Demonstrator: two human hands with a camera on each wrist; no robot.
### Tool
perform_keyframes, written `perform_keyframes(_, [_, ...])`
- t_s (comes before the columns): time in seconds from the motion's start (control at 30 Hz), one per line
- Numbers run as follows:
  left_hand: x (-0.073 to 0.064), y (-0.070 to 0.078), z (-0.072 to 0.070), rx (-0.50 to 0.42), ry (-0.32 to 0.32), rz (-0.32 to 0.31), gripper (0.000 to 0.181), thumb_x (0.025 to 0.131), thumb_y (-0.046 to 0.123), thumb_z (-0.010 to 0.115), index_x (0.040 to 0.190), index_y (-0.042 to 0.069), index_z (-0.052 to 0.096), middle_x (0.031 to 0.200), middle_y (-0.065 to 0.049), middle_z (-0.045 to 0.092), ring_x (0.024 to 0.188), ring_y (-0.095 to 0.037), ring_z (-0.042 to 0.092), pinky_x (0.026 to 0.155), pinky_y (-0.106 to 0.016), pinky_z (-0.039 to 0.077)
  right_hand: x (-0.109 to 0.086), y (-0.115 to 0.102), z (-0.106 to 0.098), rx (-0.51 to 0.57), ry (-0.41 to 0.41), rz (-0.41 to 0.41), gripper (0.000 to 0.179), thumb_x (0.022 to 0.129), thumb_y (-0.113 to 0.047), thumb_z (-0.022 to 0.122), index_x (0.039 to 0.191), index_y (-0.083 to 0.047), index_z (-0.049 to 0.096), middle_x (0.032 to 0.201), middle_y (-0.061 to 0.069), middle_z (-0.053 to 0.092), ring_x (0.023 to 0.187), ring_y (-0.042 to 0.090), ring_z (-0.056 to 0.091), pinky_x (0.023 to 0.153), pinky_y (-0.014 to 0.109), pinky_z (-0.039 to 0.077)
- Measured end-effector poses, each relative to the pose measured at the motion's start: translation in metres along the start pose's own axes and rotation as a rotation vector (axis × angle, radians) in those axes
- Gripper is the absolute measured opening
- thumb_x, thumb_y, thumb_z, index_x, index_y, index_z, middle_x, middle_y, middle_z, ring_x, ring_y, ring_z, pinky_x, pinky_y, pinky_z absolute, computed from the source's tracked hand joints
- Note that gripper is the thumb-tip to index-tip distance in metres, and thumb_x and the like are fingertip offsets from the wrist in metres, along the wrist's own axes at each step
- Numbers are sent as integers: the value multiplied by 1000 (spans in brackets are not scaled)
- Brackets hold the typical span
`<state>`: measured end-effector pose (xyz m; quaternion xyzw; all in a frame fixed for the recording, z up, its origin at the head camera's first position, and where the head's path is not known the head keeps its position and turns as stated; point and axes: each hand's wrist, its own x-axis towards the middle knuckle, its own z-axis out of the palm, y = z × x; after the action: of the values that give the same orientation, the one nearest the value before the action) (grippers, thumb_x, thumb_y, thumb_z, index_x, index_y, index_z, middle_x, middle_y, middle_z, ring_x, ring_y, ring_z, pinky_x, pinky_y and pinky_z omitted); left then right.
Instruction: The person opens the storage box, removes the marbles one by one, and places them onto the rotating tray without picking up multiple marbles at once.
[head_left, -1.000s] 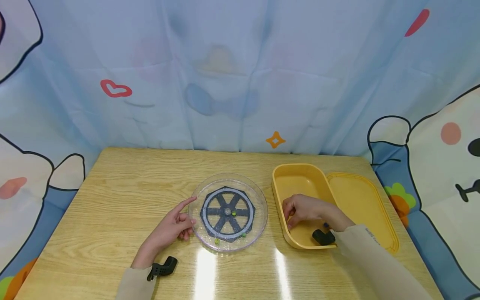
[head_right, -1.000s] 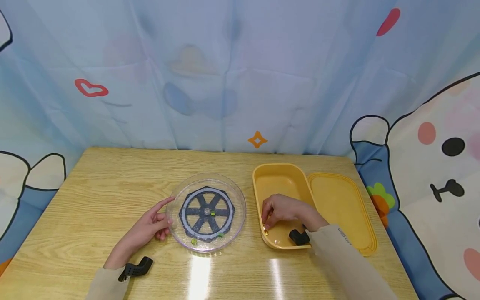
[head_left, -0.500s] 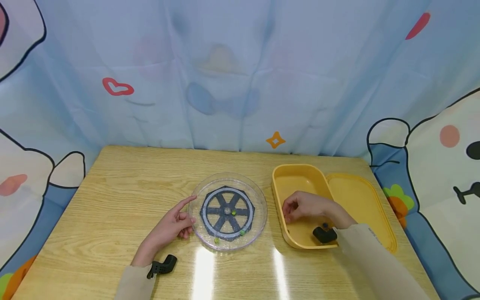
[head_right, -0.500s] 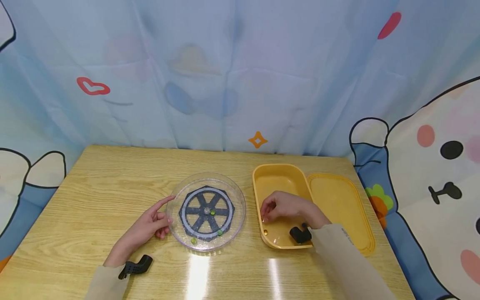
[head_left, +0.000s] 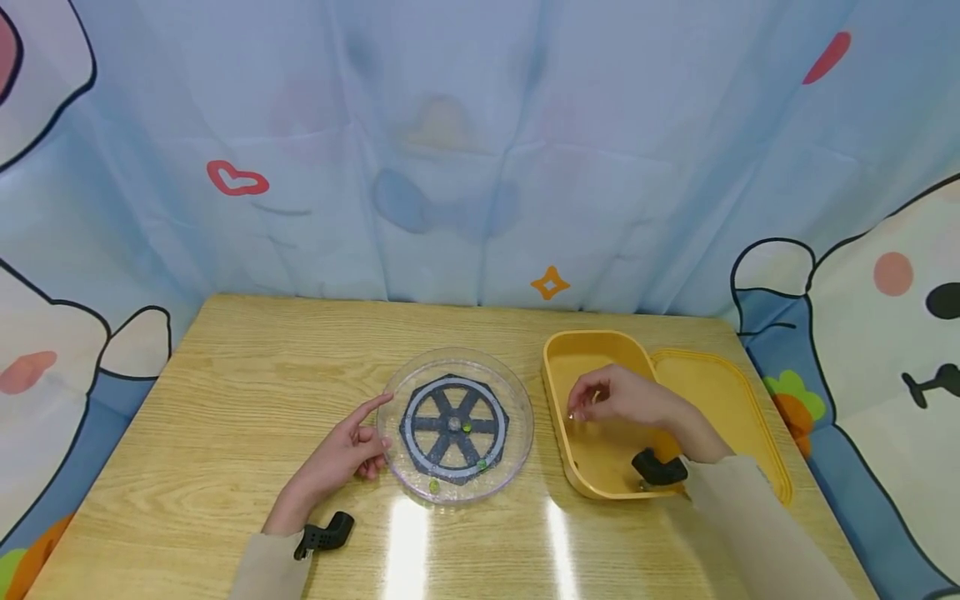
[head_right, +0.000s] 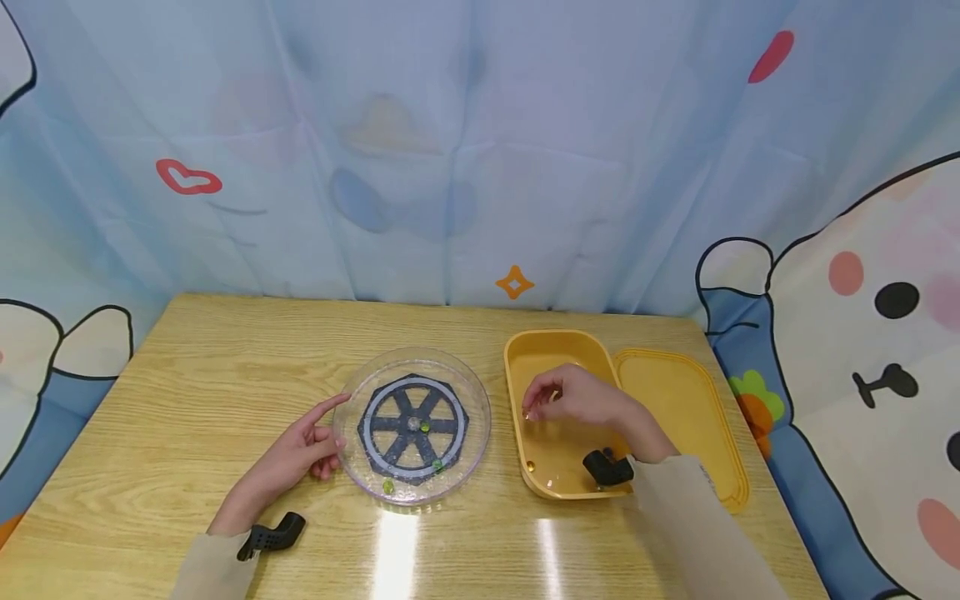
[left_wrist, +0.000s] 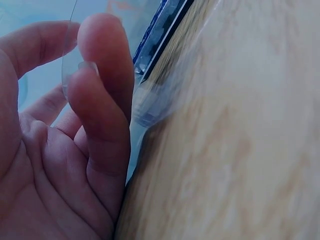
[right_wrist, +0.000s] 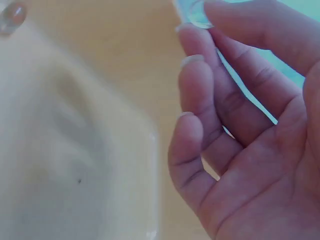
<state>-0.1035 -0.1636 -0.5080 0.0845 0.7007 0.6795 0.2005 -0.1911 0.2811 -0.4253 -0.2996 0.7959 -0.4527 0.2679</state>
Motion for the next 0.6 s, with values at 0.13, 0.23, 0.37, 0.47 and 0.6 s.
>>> perform_keyframes(0.13, [-1, 1, 0, 0, 2, 2, 68, 100, 10, 60, 158, 24, 27, 75, -12, 61, 57, -15, 57, 54, -28, 52, 0, -9, 5, 20, 71, -6, 8, 91, -6, 72, 98, -1, 71, 93, 21, 69, 74, 26, 61, 64, 28, 52])
perform_keyframes(0.23, [-2, 2, 1, 1, 1, 0, 68, 100, 10, 60, 158, 23, 26, 75, -11, 61, 57, -15, 57, 54, -28, 52, 2, -17, 13, -16, 138, -6, 8, 90, -10, 74, 97, -5, 73, 92, 12, 71, 72, 21, 60, 62, 27, 50])
perform_keyframes(0.37, [-3, 3, 1, -2, -1, -1, 69, 100, 10, 60, 159, 22, 25, 75, -11, 61, 57, -14, 57, 54, -28, 52, 8, -30, 26, -63, 222, 7, 7, 90, -15, 76, 96, -12, 75, 90, 3, 71, 73, 18, 58, 61, 26, 50])
perform_keyframes(0.47, [-3, 3, 2, -5, 2, 1, 69, 100, 9, 59, 159, 22, 25, 75, -11, 60, 57, -15, 57, 53, -28, 52, 14, -40, 37, -80, 270, 3, 7, 90, -16, 76, 96, -12, 76, 88, 1, 69, 76, 20, 59, 64, 26, 50])
perform_keyframes(0.6, [-2, 3, 2, 6, 5, 10, 69, 100, 9, 59, 159, 22, 25, 74, -11, 60, 57, -14, 57, 53, -28, 52, 23, -49, 52, -120, 306, -10, 7, 89, -16, 76, 96, -12, 76, 87, -1, 68, 77, 18, 58, 65, 27, 47])
